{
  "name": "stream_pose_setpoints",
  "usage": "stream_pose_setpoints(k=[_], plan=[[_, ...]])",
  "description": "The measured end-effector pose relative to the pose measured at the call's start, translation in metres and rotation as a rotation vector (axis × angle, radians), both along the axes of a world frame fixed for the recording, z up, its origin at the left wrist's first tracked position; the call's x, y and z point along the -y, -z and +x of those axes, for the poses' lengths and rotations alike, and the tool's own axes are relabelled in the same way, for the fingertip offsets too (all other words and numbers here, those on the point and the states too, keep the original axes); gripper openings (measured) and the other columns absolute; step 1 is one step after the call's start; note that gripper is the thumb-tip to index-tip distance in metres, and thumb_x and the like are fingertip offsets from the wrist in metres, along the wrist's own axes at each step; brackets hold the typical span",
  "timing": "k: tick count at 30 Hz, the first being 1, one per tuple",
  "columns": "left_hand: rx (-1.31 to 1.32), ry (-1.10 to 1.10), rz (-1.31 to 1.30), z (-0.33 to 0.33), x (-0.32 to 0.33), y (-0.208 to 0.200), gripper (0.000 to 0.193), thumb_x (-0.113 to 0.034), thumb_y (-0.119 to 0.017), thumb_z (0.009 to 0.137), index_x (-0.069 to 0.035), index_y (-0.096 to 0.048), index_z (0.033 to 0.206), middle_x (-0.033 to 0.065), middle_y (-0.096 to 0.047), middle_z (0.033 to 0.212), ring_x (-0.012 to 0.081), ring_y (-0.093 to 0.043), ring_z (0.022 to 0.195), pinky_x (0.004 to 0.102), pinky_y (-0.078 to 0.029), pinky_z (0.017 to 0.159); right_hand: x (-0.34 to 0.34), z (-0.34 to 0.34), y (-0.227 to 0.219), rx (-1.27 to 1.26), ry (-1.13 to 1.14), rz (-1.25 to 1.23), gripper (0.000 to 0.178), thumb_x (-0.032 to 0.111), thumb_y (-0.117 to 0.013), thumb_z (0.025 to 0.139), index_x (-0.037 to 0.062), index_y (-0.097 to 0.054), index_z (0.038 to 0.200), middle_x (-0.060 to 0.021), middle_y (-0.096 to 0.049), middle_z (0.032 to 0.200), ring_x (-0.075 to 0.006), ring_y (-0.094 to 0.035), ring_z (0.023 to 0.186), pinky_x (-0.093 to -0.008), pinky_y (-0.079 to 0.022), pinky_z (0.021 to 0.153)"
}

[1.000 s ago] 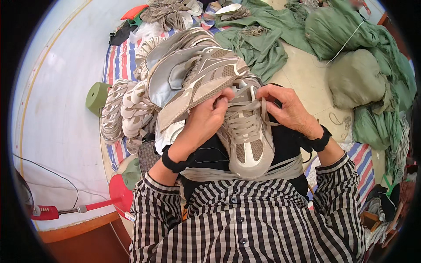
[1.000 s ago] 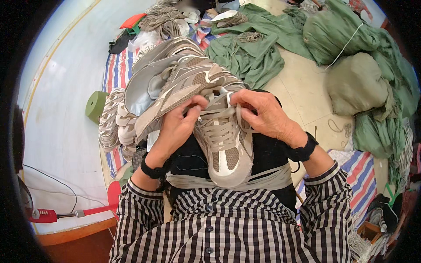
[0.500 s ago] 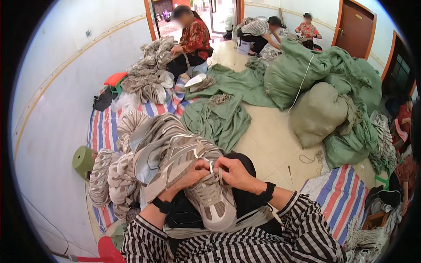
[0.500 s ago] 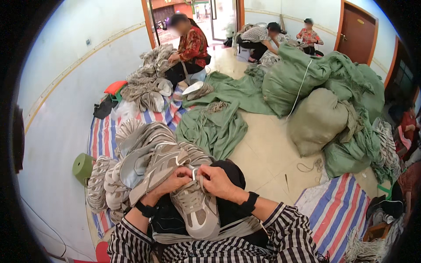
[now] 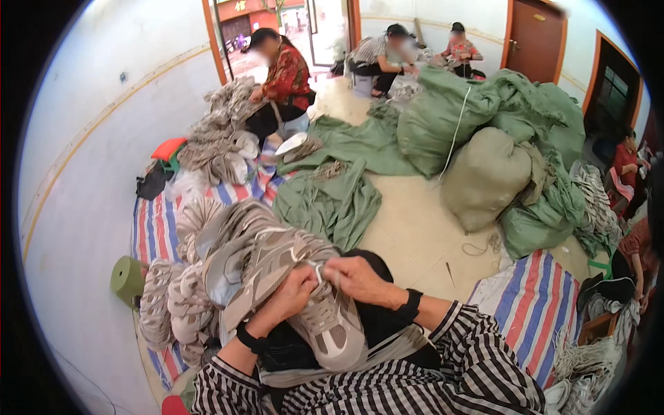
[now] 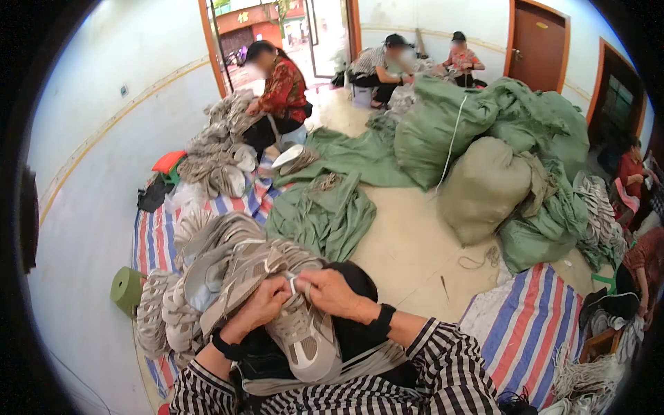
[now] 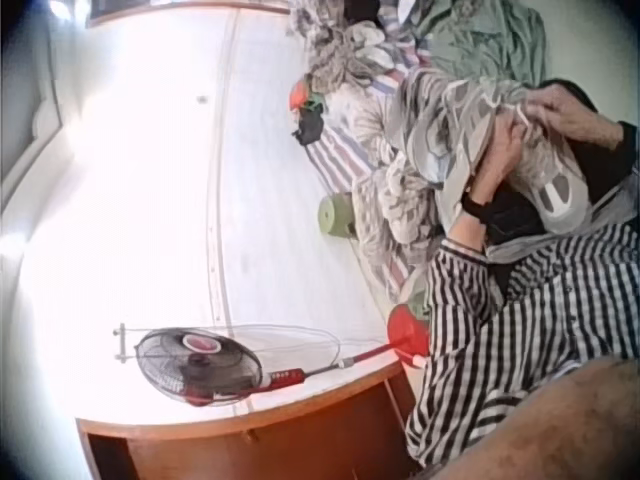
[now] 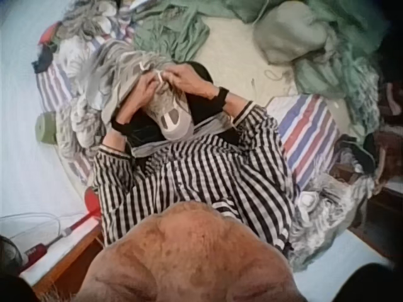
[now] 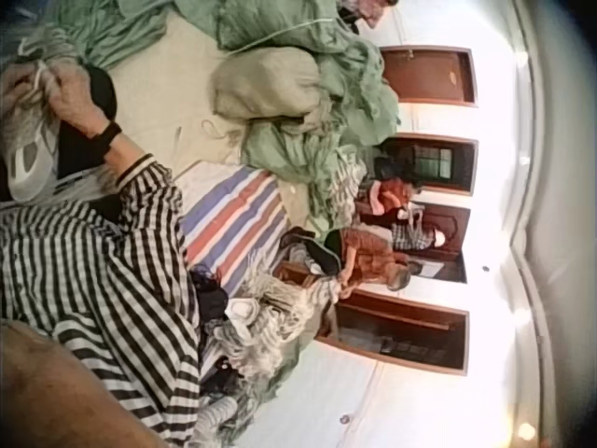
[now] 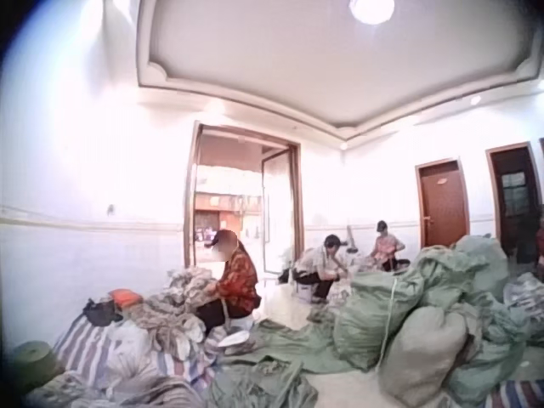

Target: The recorder is lacing and adjusting the laces on a beige and white sneaker in a shoe manufacturing environment.

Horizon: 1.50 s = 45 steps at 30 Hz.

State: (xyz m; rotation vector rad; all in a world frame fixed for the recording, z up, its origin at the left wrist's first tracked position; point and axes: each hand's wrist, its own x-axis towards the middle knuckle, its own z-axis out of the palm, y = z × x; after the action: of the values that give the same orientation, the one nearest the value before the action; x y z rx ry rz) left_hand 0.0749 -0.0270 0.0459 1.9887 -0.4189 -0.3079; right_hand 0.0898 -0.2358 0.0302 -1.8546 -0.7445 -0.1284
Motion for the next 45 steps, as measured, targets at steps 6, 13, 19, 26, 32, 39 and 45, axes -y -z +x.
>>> stream_pose_setpoints(k=[6,13,19,26,32,39,45], plan=[[0.545,-0.117,0.388,-0.042,-0.004,-0.039,0.006,-0.002,-0.052,0.09,0.001,-0.05,0.085,0.0215,-0.053,0.08,0.0426,-0.053,0.075,0.0446,-0.042,0.066,0.008,-0.003,-0.021,-0.284,0.124,0.237,0.025,0.023,-0.049,0.101,0.0044,-0.059,0.089,-0.0008,-0.054,0.068,-0.008,-0.052,0.063,-0.0251,-0.044,0.06],[0.632,-0.325,0.536,-0.107,-0.056,-0.033,0.004,-0.002,-0.057,0.086,-0.006,-0.057,0.084,0.0141,-0.056,0.077,0.0358,-0.058,0.074,0.0444,-0.045,0.068,0.008,0.004,-0.013,-0.308,0.104,0.295,0.033,0.03,-0.043,0.104,0.0045,-0.057,0.089,0.0018,-0.051,0.064,-0.0059,-0.046,0.06,-0.0216,-0.04,0.058],[0.377,-0.509,0.438,-0.167,-0.106,-0.033,0.003,-0.002,-0.057,0.085,0.0,-0.054,0.084,0.0152,-0.054,0.076,0.0337,-0.055,0.069,0.0383,-0.044,0.063,-0.002,-0.001,-0.008,-0.344,0.012,0.298,0.032,0.027,-0.045,0.103,0.0022,-0.059,0.09,-0.0008,-0.054,0.065,-0.0076,-0.049,0.061,-0.0237,-0.041,0.058],[0.403,-0.681,0.57,-0.174,-0.165,-0.007,0.006,-0.001,-0.057,0.084,0.001,-0.052,0.085,0.0151,-0.052,0.073,0.0309,-0.052,0.067,0.0365,-0.042,0.063,-0.009,-0.006,-0.02,-0.049,0.092,-0.056,0.016,0.015,-0.059,0.091,-0.001,-0.059,0.092,-0.012,-0.056,0.068,-0.0202,-0.053,0.06,-0.0332,-0.045,0.059],[0.112,-0.552,0.404,-0.176,-0.195,0.042,0.012,0.0,-0.06,0.082,-0.001,-0.056,0.093,0.0138,-0.057,0.077,0.0276,-0.054,0.067,0.0353,-0.044,0.064,0.003,-0.006,-0.018,-0.175,0.038,-0.07,0.015,0.012,-0.063,0.086,-0.001,-0.058,0.092,-0.0122,-0.056,0.069,-0.0178,-0.05,0.059,-0.03,-0.044,0.059],[0.83,-0.7,0.494,-0.151,-0.097,-0.013,0.055,0.001,-0.067,0.079,-0.005,-0.05,0.131,0.0135,-0.06,0.116,0.0226,-0.061,0.099,0.0314,-0.049,0.083,0.042,-0.042,-0.029,-0.025,0.007,-0.443,0.024,0.006,-0.063,0.083,0.0032,-0.059,0.107,-0.0113,-0.065,0.09,-0.03,-0.063,0.079,-0.036,-0.049,0.067],[0.792,-0.742,0.27,-0.09,-0.08,-0.009,0.062,0.0,-0.068,0.075,-0.001,-0.047,0.133,0.0233,-0.056,0.126,0.037,-0.059,0.113,0.0373,-0.048,0.093,0.045,-0.079,-0.024,0.406,-0.033,-0.797,0.068,0.003,-0.068,0.07,-0.0004,-0.043,0.133,-0.0163,-0.05,0.13,-0.0318,-0.052,0.114,-0.0421,-0.043,0.089]])
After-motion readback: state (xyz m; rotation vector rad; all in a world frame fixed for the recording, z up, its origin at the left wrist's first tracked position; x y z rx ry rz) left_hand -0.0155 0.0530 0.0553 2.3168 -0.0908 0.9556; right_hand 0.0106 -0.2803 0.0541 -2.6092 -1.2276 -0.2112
